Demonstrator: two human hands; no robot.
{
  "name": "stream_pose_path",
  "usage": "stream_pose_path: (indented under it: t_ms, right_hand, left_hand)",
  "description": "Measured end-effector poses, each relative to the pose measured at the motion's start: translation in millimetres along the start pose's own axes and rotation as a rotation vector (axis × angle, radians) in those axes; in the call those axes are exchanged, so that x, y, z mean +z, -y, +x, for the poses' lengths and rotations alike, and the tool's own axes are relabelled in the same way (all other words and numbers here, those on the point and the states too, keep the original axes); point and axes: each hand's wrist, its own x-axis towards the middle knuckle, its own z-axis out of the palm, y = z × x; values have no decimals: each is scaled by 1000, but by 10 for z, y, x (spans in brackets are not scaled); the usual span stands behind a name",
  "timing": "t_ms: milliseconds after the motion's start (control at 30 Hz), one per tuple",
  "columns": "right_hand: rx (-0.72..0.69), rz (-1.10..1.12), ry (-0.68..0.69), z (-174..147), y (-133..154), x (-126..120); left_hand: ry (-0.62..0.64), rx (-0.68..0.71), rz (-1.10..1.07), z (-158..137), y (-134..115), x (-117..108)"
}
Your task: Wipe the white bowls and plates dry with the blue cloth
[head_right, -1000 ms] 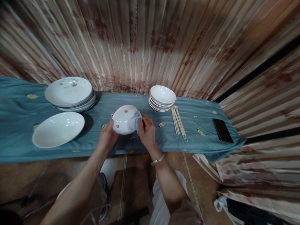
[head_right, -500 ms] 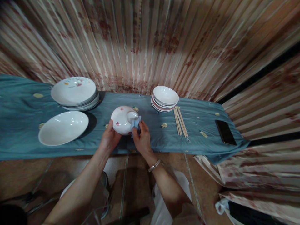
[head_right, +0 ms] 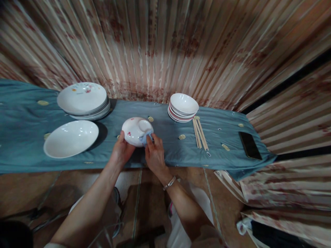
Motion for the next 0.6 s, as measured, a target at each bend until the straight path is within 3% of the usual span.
stream_pose_path:
  t_ms: [267, 600]
  right_hand:
    - [-139, -144, 86, 45, 93, -94]
    - [-219, -209, 8, 100, 141, -171]
  left_hand:
    - [15, 24, 46, -72, 0, 59]
    - [123, 113, 157, -113, 45, 21]
